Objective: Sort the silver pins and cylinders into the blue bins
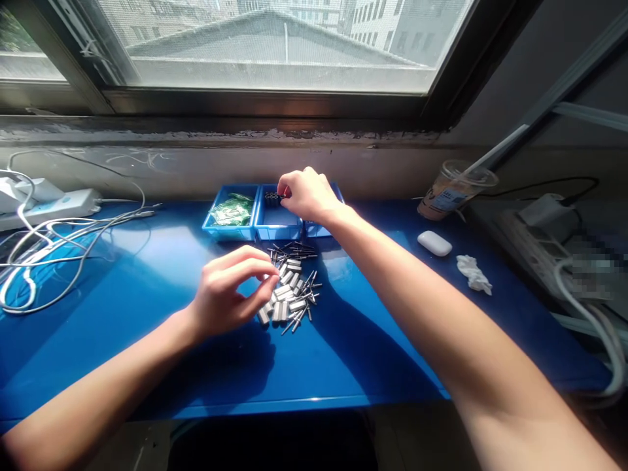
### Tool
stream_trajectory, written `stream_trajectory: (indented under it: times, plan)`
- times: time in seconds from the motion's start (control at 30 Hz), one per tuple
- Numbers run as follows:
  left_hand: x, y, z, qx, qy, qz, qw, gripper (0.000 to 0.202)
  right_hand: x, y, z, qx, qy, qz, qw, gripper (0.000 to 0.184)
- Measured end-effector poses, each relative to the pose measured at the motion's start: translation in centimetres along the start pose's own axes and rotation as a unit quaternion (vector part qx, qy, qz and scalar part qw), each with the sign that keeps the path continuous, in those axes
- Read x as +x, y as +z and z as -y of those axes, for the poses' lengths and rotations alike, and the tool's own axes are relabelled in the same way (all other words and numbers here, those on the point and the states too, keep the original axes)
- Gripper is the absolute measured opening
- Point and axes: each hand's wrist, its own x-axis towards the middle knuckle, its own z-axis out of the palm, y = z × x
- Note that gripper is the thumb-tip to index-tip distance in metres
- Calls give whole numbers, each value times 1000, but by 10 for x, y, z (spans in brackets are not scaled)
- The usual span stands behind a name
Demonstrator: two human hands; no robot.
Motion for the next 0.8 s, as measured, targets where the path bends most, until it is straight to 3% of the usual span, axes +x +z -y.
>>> stream_trajectory:
  times: [0.1,0.27,0.8]
  plan:
    - [0,1,-2,-8,1,4,1000,6,12,13,5,-85,16,36,996,17]
    - [-2,0,-1,-12,-4,5,1000,7,24,23,6,-143,20,68,987,16]
    - [-3,0,0,-14,-4,17,1000,6,27,23,5,-197,-18,48,979,13]
